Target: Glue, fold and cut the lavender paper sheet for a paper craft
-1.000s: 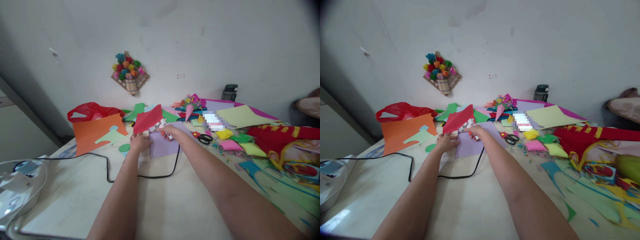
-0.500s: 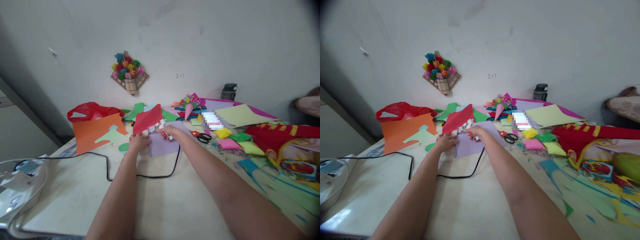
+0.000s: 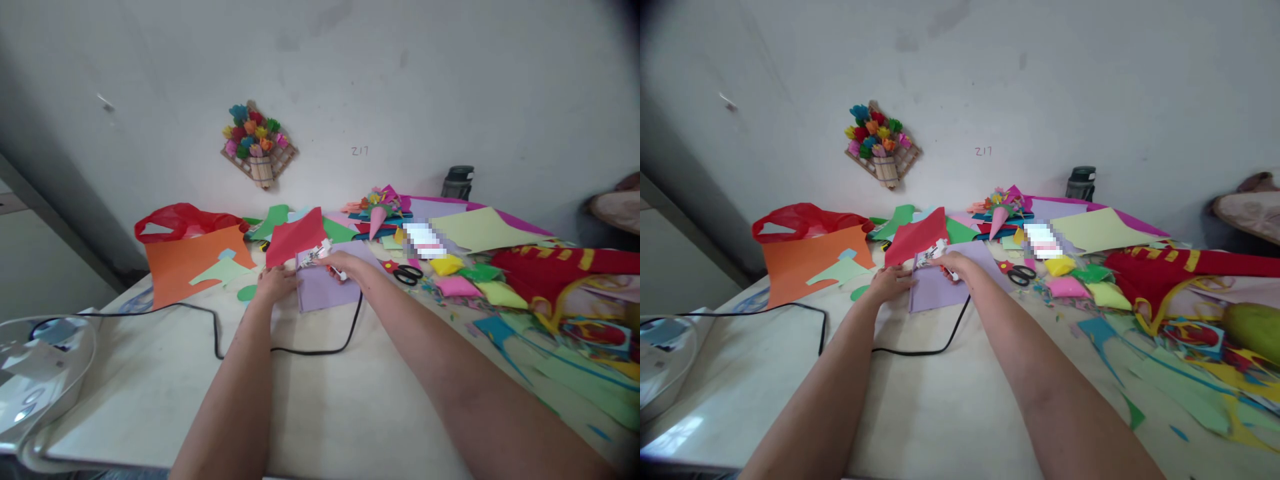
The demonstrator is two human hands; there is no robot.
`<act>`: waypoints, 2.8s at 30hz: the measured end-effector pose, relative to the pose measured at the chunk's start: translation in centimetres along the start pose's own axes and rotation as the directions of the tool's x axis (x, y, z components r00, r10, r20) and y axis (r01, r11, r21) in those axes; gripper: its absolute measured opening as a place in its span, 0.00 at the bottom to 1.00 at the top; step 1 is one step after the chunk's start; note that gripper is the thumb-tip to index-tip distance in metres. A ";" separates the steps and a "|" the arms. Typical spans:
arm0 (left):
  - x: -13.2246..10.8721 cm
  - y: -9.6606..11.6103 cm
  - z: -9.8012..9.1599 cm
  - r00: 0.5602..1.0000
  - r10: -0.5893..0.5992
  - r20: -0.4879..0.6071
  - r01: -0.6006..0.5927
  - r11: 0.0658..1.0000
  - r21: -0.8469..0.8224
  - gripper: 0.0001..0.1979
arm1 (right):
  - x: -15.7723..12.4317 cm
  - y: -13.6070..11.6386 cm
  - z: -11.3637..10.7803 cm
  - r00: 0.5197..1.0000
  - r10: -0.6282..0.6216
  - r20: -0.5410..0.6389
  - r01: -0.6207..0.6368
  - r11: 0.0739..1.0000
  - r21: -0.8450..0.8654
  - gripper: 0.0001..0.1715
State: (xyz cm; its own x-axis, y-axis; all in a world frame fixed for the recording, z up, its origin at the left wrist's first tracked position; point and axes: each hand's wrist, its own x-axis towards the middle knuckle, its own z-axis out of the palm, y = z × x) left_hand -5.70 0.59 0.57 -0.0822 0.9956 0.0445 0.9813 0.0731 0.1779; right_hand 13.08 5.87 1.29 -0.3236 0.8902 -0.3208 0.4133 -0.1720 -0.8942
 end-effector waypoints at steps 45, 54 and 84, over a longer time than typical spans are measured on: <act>-4.0 0.6 -0.9 0.982 0.012 0.186 -0.016 1.000 0.018 0.38 | -2.0 0.1 0.6 0.991 -0.066 -0.112 0.056 0.995 -0.085 0.24; -2.9 0.7 0.3 0.995 -0.083 -0.058 0.081 0.996 -0.043 0.16 | -3.3 -0.1 0.7 0.992 -0.031 -0.124 0.025 0.998 -0.051 0.24; -2.7 1.6 1.1 0.984 -0.114 -0.137 0.100 0.989 -0.105 0.11 | -2.5 -0.6 1.5 0.991 0.000 -0.135 -0.010 0.997 -0.071 0.23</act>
State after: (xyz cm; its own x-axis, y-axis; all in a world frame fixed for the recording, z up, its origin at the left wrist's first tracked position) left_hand -3.71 -1.92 -0.34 -0.2168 0.9633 0.1582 0.9446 0.1661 0.2833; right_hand 12.35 3.10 2.13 -0.2054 0.9390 -0.2759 0.4758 -0.1506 -0.8666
